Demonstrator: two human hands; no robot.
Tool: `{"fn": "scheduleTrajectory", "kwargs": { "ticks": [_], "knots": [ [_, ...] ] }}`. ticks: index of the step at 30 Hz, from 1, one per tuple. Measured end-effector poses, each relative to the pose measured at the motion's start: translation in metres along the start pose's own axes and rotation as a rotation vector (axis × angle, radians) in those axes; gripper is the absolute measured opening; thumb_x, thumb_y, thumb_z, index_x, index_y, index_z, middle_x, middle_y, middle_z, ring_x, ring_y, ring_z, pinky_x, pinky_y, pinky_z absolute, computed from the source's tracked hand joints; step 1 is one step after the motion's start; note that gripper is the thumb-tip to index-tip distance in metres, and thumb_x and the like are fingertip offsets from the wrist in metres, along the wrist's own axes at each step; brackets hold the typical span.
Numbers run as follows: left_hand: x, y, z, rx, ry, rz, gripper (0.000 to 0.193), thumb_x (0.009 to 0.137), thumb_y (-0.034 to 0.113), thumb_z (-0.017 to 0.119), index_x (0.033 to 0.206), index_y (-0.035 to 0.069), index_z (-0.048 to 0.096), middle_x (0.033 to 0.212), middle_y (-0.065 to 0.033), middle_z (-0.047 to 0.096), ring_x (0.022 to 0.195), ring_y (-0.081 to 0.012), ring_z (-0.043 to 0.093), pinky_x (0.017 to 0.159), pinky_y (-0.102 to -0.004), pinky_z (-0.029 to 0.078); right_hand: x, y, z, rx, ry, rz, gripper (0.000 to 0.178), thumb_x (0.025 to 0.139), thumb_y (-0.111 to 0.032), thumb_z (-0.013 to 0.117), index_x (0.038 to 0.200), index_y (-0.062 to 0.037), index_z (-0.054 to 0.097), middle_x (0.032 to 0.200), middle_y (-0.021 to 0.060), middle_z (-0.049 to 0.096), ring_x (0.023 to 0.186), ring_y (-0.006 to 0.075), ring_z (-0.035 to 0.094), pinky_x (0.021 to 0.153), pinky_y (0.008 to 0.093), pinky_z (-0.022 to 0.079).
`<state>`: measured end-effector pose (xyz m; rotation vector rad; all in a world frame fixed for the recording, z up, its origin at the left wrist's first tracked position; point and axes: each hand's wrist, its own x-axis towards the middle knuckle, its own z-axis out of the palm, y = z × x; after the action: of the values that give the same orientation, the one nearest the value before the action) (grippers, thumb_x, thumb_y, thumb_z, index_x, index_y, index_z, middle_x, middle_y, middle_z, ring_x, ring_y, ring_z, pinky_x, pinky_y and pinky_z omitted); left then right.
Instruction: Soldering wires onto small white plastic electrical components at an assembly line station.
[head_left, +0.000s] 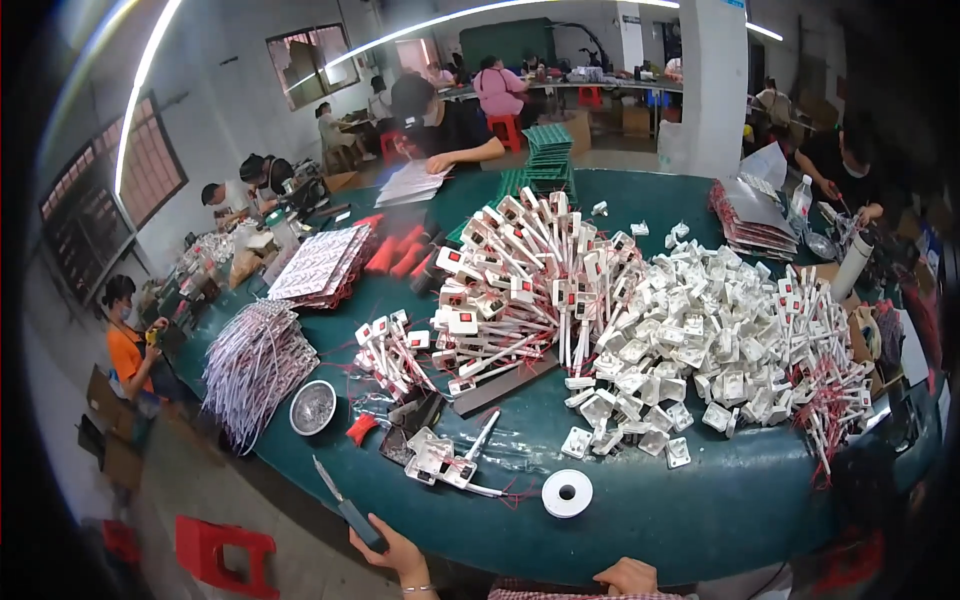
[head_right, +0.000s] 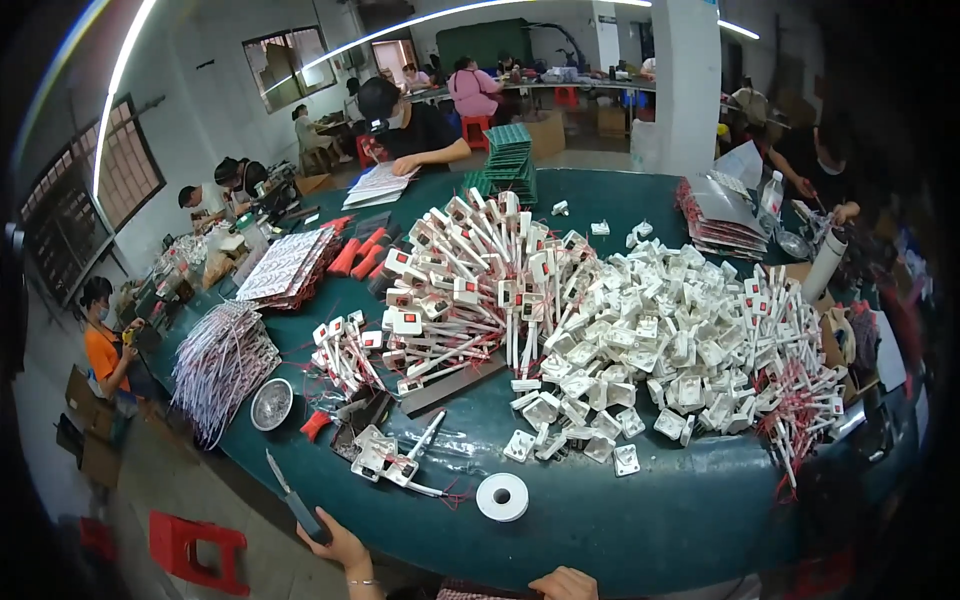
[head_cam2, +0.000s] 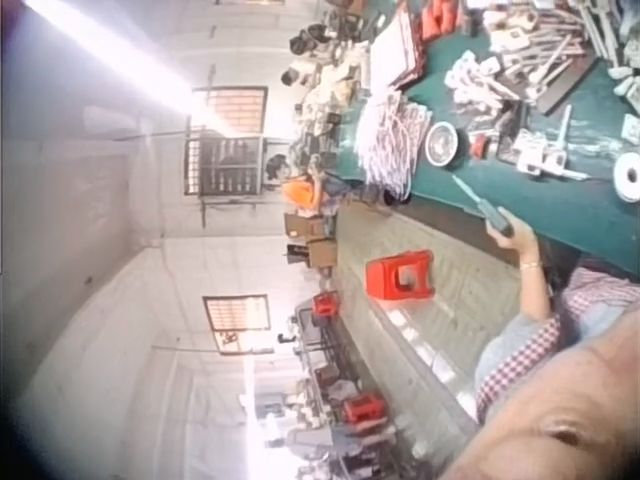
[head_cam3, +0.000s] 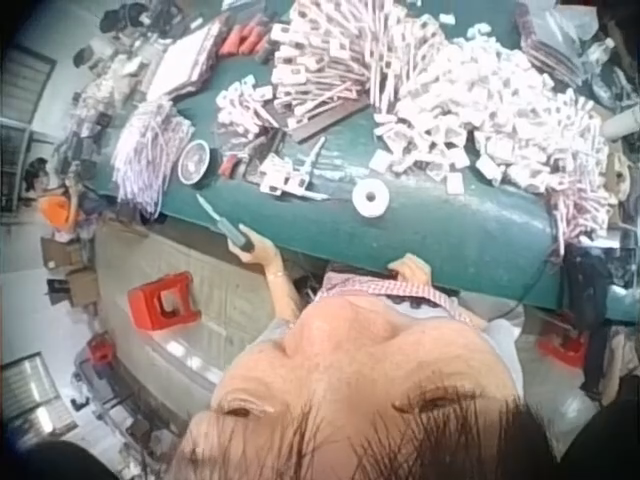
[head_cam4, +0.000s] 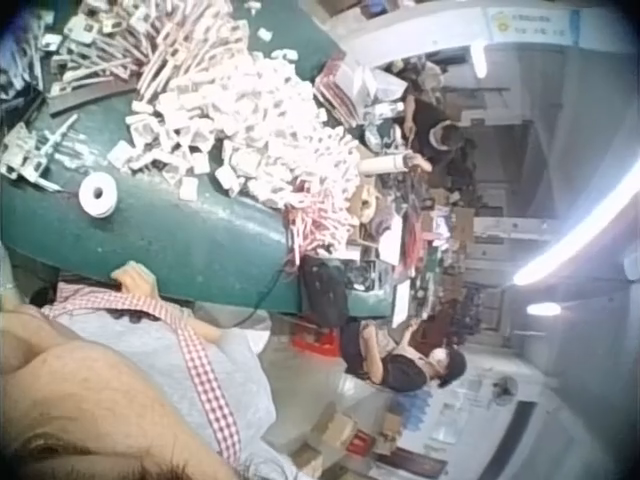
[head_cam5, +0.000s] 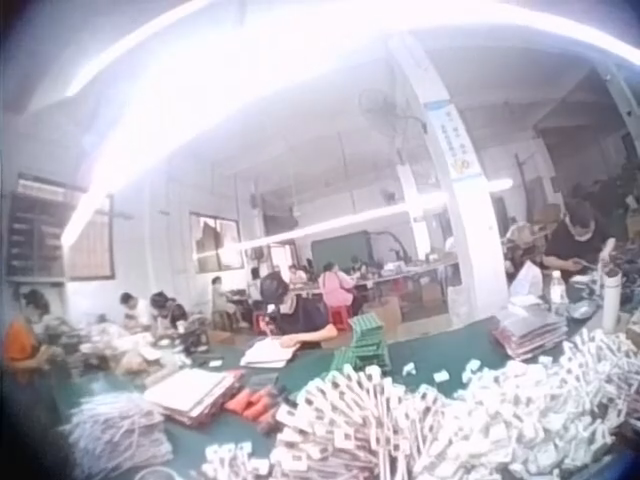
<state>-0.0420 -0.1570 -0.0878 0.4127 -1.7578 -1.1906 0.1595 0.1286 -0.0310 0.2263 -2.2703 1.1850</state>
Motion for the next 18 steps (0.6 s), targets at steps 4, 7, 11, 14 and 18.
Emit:
{"fn": "scheduleTrajectory", "kwargs": {
  "ticks": [4, 7, 11, 14, 18],
  "knots": [
    [-0.002, 0.011, -0.003, 0.005, 0.014, -0.111, 0.033, 0.093, 0.009, 0.064, 0.120, -0.006, 0.053, 0.114, -0.0166, 0.060, 0.100, -0.0257, 0.058, 0.090, -0.0368, 0.047, -0.008, 0.001, 0.008, -0.029, 0.143, 0.011, 0.013, 0.071, -0.004, 0.061, 0.083, -0.0006, 0.065, 0.071, 0.0154, 0.058, 0.062, 0.0328, 0.058, 0.053, 0.0406, 0.045],
    [-0.001, 0.007, -0.006, 0.007, 0.010, -0.119, 0.034, 0.094, 0.010, 0.063, 0.121, -0.006, 0.052, 0.114, -0.0155, 0.059, 0.100, -0.0247, 0.058, 0.090, -0.0363, 0.047, -0.011, -0.004, 0.007, 0.005, 0.151, 0.062, 0.012, 0.069, -0.004, 0.060, 0.080, -0.0010, 0.064, 0.070, 0.0149, 0.057, 0.061, 0.0322, 0.057, 0.053, 0.0406, 0.044],
    [-0.004, 0.001, -0.003, 0.064, 0.029, -0.046, 0.031, 0.096, 0.012, 0.062, 0.119, -0.005, 0.052, 0.109, -0.0118, 0.059, 0.095, -0.0205, 0.055, 0.086, -0.0332, 0.045, -0.007, -0.004, 0.007, -0.024, 0.127, 0.060, 0.008, 0.068, -0.006, 0.063, 0.074, -0.0014, 0.063, 0.064, 0.0129, 0.054, 0.056, 0.0301, 0.055, 0.050, 0.0393, 0.042],
    [-0.002, 0.011, -0.004, 0.053, 0.041, -0.053, 0.030, 0.096, 0.014, 0.062, 0.116, -0.005, 0.053, 0.106, -0.0113, 0.058, 0.092, -0.0201, 0.054, 0.084, -0.0336, 0.045, -0.005, -0.007, 0.007, -0.048, 0.118, 0.059, 0.008, 0.068, -0.007, 0.063, 0.073, -0.0014, 0.062, 0.063, 0.0124, 0.053, 0.055, 0.0296, 0.055, 0.049, 0.0388, 0.041],
    [0.002, 0.019, 0.004, 0.054, 0.043, -0.112, 0.028, 0.096, 0.015, 0.062, 0.114, -0.005, 0.054, 0.103, -0.0108, 0.057, 0.090, -0.0199, 0.053, 0.083, -0.0345, 0.045, 0.004, -0.004, 0.007, -0.073, 0.097, 0.082, 0.009, 0.067, -0.009, 0.064, 0.072, -0.0015, 0.062, 0.061, 0.0117, 0.052, 0.054, 0.0289, 0.054, 0.048, 0.0382, 0.040]
  ]
}}
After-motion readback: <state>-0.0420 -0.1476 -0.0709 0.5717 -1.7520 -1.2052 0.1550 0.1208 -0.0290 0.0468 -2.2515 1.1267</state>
